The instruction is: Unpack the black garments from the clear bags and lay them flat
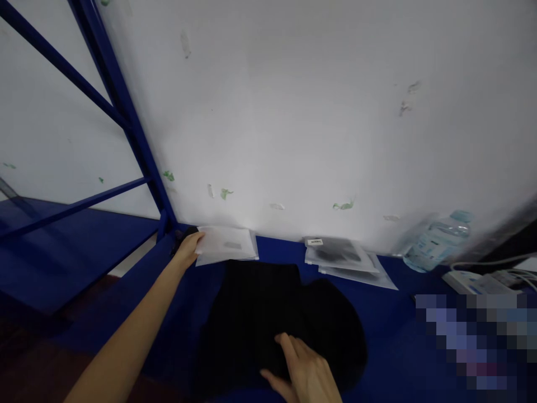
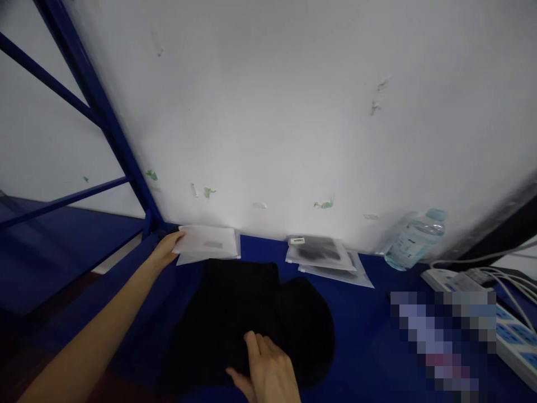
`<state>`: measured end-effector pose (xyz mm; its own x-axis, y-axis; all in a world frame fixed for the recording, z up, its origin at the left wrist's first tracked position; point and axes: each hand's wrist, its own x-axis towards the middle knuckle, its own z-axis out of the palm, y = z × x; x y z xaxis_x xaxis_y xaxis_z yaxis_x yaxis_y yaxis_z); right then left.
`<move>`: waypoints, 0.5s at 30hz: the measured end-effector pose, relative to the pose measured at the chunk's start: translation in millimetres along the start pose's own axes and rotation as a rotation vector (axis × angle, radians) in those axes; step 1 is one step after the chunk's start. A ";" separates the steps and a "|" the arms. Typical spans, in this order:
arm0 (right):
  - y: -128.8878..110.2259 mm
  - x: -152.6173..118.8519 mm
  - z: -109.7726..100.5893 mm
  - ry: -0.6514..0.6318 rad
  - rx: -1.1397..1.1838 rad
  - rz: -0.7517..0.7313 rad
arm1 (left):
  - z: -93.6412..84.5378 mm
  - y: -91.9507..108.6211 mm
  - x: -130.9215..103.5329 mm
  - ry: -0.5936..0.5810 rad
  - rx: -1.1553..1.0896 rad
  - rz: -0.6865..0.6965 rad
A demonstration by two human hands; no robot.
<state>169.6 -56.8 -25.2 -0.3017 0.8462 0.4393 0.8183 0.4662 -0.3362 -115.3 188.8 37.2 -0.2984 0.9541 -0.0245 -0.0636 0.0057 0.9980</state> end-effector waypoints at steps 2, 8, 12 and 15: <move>-0.1 0.6 -0.8 0.009 -0.003 -0.004 | -7.9 -4.7 -0.2 0.031 0.091 0.039; 0.1 4.0 -5.1 0.009 -0.004 -0.001 | 0.5 -15.1 -53.2 0.060 0.321 0.358; -5.8 10.7 -10.0 0.062 -0.027 -0.010 | 29.7 -30.5 -126.1 -0.367 0.496 0.456; -9.7 13.3 -12.8 0.070 0.056 -0.006 | 46.3 -43.5 -164.7 -0.583 0.583 0.446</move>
<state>163.9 -53.3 -5.4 -0.2700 0.8241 0.4980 0.7873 0.4867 -0.3786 -19.3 45.3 0.5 0.3542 0.9030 0.2432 0.4766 -0.3981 0.7839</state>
